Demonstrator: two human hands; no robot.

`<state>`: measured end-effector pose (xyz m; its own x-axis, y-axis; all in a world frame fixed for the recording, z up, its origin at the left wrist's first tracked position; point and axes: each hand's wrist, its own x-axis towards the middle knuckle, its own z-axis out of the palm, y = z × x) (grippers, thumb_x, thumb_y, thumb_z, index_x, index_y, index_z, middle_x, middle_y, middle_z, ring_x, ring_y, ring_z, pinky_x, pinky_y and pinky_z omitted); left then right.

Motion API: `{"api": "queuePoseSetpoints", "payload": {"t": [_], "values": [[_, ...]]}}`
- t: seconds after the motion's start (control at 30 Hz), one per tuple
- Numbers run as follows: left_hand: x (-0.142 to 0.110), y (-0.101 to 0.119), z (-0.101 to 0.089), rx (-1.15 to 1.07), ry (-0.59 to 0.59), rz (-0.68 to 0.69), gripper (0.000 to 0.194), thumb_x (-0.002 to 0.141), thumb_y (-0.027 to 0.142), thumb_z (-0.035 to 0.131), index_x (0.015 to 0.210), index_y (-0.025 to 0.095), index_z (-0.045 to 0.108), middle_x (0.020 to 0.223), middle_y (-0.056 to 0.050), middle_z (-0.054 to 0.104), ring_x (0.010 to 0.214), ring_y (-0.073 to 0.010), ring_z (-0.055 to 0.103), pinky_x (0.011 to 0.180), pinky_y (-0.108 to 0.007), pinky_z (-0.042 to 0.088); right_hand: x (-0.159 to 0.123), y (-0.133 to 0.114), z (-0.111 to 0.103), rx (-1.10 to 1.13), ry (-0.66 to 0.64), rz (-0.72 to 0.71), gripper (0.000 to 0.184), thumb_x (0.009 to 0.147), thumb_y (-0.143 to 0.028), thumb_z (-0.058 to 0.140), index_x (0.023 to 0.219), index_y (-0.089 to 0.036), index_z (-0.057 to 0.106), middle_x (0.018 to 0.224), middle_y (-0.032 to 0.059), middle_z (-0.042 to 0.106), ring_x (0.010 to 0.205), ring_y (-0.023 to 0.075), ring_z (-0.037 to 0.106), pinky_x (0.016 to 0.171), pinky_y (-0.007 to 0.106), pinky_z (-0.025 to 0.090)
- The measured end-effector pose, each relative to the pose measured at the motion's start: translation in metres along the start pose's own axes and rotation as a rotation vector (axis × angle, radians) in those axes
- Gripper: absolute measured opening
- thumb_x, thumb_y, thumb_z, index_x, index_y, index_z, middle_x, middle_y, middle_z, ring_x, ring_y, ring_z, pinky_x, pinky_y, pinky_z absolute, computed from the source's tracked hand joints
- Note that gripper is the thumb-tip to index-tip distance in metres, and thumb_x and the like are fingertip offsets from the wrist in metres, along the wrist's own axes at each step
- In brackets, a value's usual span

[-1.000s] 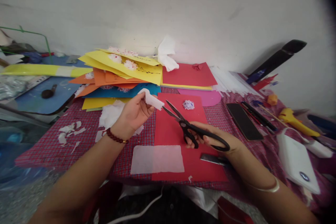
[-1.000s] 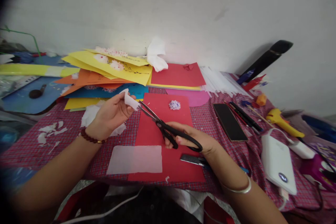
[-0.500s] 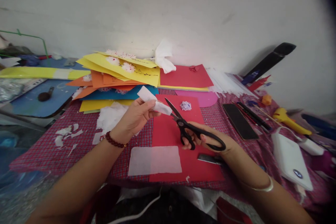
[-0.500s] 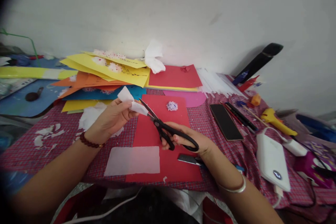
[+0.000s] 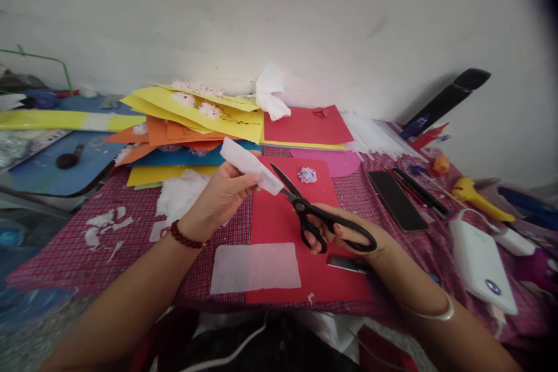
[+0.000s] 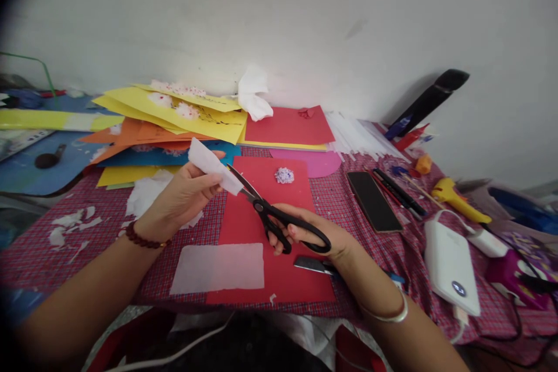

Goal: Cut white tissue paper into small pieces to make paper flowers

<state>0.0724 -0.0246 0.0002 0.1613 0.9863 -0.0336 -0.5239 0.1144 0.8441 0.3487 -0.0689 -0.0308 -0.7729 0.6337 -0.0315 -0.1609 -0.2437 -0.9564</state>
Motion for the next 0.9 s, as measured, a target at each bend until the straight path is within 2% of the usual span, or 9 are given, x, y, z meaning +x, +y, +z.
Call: {"api": "queuePoseSetpoints", "payload": {"t": [0.1, 0.23, 0.43, 0.57, 0.7, 0.77, 0.9], "values": [[-0.0017, -0.0003, 0.0010, 0.092, 0.020, 0.015, 0.047, 0.066, 0.014, 0.083, 0.111, 0.018, 0.070, 0.079, 0.002, 0.069, 0.065, -0.0071, 0.058, 0.059, -0.018, 0.048, -0.0008, -0.0019, 0.0012, 0.016, 0.005, 0.015, 0.063, 0.091, -0.058, 0.067, 0.136, -0.015, 0.053, 0.097, 0.0073, 0.065, 0.084, 0.0166, 0.065, 0.074, 0.030, 0.051], [-0.0031, -0.0009, 0.0028, 0.186, 0.022, 0.063, 0.052, 0.068, 0.013, 0.080, 0.118, 0.018, 0.067, 0.081, 0.003, 0.068, 0.073, -0.0081, 0.058, 0.071, -0.019, 0.048, -0.0012, -0.0016, 0.0023, 0.034, 0.004, 0.026, 0.061, 0.092, -0.055, 0.067, 0.137, -0.016, 0.054, 0.099, 0.0074, 0.065, 0.084, 0.0153, 0.065, 0.075, 0.029, 0.053], [-0.0037, -0.0042, 0.0053, 0.216, 0.050, 0.145, 0.049, 0.070, 0.014, 0.078, 0.117, 0.019, 0.067, 0.081, 0.003, 0.065, 0.074, -0.0083, 0.057, 0.072, -0.020, 0.046, -0.0001, 0.0047, 0.0032, 0.091, 0.007, 0.034, 0.058, 0.093, -0.053, 0.066, 0.138, -0.017, 0.053, 0.096, 0.0066, 0.065, 0.075, 0.0121, 0.063, 0.063, 0.023, 0.054], [-0.0022, -0.0044, 0.0057, 0.148, 0.062, 0.124, 0.054, 0.067, 0.016, 0.082, 0.119, 0.020, 0.067, 0.081, 0.002, 0.068, 0.075, -0.0100, 0.059, 0.073, -0.023, 0.049, 0.0002, 0.0046, 0.0070, 0.100, 0.059, 0.049, 0.056, 0.092, -0.053, 0.067, 0.133, -0.017, 0.054, 0.088, 0.0038, 0.063, 0.062, 0.0078, 0.059, 0.052, 0.018, 0.049], [0.0003, -0.0029, 0.0044, 0.089, 0.046, 0.096, 0.066, 0.063, 0.015, 0.085, 0.125, 0.022, 0.065, 0.083, 0.002, 0.070, 0.077, -0.0114, 0.062, 0.076, -0.025, 0.050, 0.0005, 0.0040, 0.0091, 0.113, 0.102, 0.025, 0.047, 0.095, -0.051, 0.065, 0.127, -0.018, 0.057, 0.083, 0.0006, 0.060, 0.051, 0.0045, 0.048, 0.043, 0.015, 0.039], [0.0007, -0.0017, 0.0042, 0.089, 0.043, 0.098, 0.068, 0.062, 0.015, 0.086, 0.126, 0.023, 0.065, 0.083, 0.002, 0.071, 0.077, -0.0115, 0.062, 0.077, -0.025, 0.050, 0.0011, 0.0049, 0.0084, 0.085, 0.101, 0.008, 0.049, 0.094, -0.052, 0.065, 0.129, -0.019, 0.057, 0.083, 0.0003, 0.059, 0.052, 0.0042, 0.045, 0.044, 0.015, 0.036], [0.0000, 0.0006, 0.0058, 0.124, 0.043, 0.119, 0.064, 0.064, 0.014, 0.084, 0.126, 0.022, 0.067, 0.080, 0.002, 0.070, 0.076, -0.0118, 0.062, 0.077, -0.025, 0.050, 0.0033, 0.0072, 0.0065, 0.038, 0.044, -0.023, 0.062, 0.091, -0.061, 0.064, 0.133, -0.016, 0.057, 0.091, 0.0049, 0.059, 0.067, 0.0089, 0.051, 0.057, 0.020, 0.042]]}}
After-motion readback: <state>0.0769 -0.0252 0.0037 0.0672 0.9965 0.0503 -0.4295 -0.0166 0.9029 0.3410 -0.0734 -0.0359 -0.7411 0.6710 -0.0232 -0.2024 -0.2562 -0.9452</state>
